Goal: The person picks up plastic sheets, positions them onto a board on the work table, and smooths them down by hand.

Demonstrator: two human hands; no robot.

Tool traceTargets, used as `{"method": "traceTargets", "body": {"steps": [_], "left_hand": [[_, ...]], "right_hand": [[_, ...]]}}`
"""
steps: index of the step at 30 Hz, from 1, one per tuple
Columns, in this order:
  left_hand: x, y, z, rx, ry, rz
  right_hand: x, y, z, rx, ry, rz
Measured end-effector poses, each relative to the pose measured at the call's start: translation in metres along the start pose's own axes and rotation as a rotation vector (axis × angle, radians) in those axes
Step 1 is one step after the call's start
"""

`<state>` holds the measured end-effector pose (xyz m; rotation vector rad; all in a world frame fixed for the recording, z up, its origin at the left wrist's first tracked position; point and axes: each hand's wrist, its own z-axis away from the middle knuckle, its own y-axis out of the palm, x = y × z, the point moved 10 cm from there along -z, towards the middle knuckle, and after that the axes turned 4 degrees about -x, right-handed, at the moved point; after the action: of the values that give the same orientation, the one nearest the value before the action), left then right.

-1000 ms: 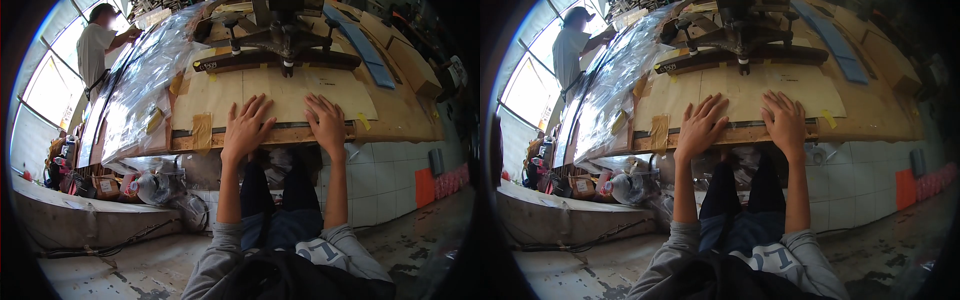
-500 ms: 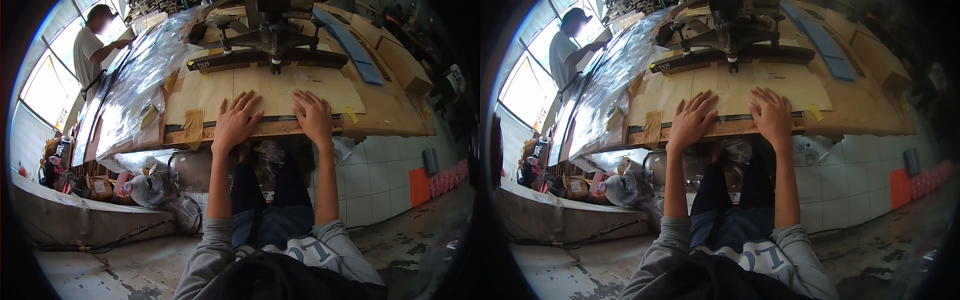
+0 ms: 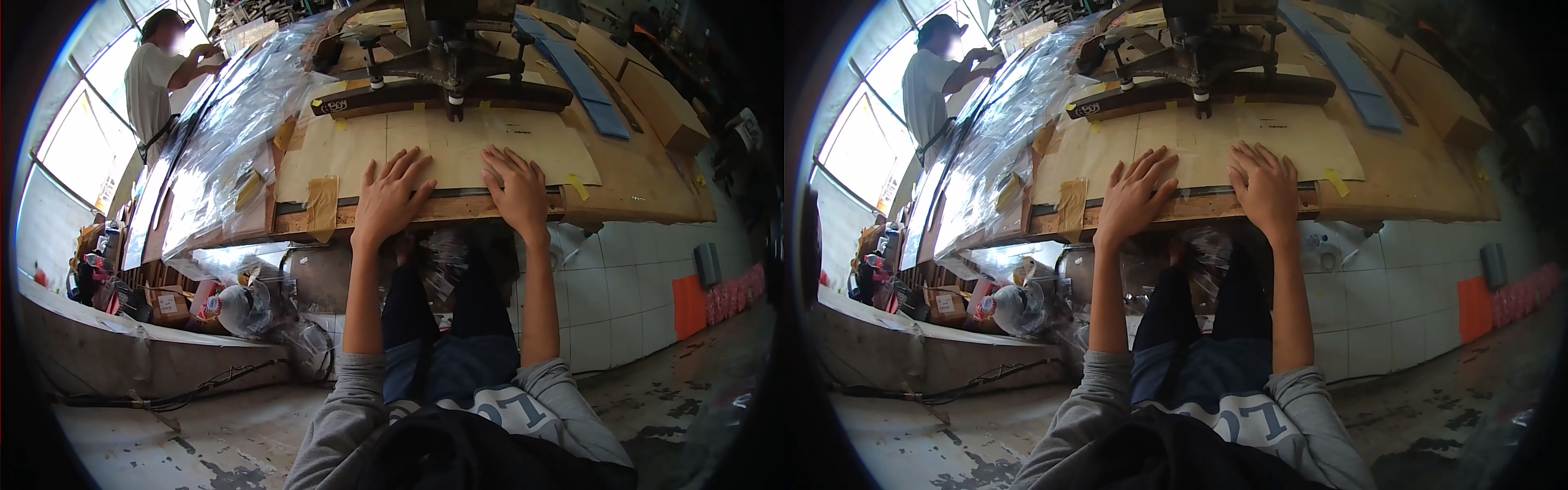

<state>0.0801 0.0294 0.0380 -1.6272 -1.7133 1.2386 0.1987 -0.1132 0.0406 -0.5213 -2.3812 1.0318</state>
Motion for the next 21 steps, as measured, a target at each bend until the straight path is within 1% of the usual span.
{"method": "traceTargets", "body": {"steps": [21], "left_hand": [[-0.0004,-0.0013,-0.0003,-0.004,-0.009,-0.003]], "right_hand": [[-0.0016,0.0013,0.0,0.012,0.017,0.0]]}}
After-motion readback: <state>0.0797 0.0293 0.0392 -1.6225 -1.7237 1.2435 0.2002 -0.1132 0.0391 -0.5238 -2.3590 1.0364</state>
